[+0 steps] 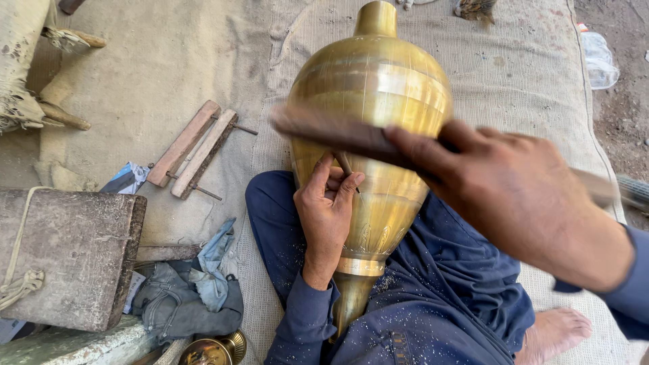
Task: The person sits on a floor mat and uses a chisel and hammer to engrave a decorative pattern onto a large brass vessel. They repeatedly tap the chisel with the hammer to create fine lines and details on the metal surface.
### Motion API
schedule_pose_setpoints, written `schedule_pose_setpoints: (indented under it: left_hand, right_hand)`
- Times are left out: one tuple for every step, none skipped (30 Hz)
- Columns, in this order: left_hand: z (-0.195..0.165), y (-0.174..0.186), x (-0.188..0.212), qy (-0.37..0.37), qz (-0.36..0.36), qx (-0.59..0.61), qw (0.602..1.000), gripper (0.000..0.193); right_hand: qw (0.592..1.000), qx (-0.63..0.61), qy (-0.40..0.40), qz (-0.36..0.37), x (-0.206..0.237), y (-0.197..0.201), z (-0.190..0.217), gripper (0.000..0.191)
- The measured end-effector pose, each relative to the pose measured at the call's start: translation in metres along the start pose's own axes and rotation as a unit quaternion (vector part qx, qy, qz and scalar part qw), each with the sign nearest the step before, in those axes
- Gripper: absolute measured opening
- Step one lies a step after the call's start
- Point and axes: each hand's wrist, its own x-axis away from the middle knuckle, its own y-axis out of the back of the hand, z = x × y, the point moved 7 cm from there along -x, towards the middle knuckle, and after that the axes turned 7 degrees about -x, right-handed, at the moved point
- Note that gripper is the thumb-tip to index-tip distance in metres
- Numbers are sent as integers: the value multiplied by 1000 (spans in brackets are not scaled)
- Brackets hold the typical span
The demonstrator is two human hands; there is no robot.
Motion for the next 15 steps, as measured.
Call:
schedule_pose_setpoints:
  left_hand:
    - [0,0,-1,3,3,4,1000,48]
    - [1,-1,1,9,10,9,1000,51]
    - [1,-2,1,15,16,14,1000,54]
    - [0,-2,1,9,14,5,1000,52]
    - [-1,-1,1,6,12,-3,1000,50]
    - [-2,-1,1,0,9,-12,1000,47]
    - [-3,-1,0,-3,8,-5,1000,49]
    - [-3,-1,1,-3,10,2,1000,50]
    - [-4,-1,2,-3,13,9,1000,51]
    - [-4,-1,2,-2,12,5,1000,50]
    - [-4,-1,2,1,11,1,1000,49]
    - [-4,0,3,4,9,-3,1000,48]
    - [-4,-1,2,4,10,-4,1000,47]
    - [-4,-1,2,6,13,-6,1000,47]
    - [-4,-2,3,9,19,-7,1000,47]
  right_hand:
    - [997,40,-8,66,2,-10,-2,58]
    - [988,77,-18,136,4,-20,-4,59]
    - [996,47,-13,71,3,-11,-3,58]
    - [1000,17,-7,6,2,-3,-1,59]
    - [998,-15,-1,-57,3,6,0,59]
    - [1000,18,-4,3,2,-2,-1,60]
    - [997,52,-6,61,3,-10,-1,60]
    - [989,83,-10,122,5,-19,-3,61]
    - [997,41,-12,70,3,-12,-2,60]
    - [1000,1,-12,15,3,-5,-2,60]
    - [998,-41,-12,-36,3,1,-2,60]
    - [1000,-14,-12,22,3,-8,-1,61]
    - [997,15,-13,75,5,-16,-2,61]
    - [991,42,-15,130,7,-24,-3,62]
    - [997,8,-14,72,6,-17,-3,60]
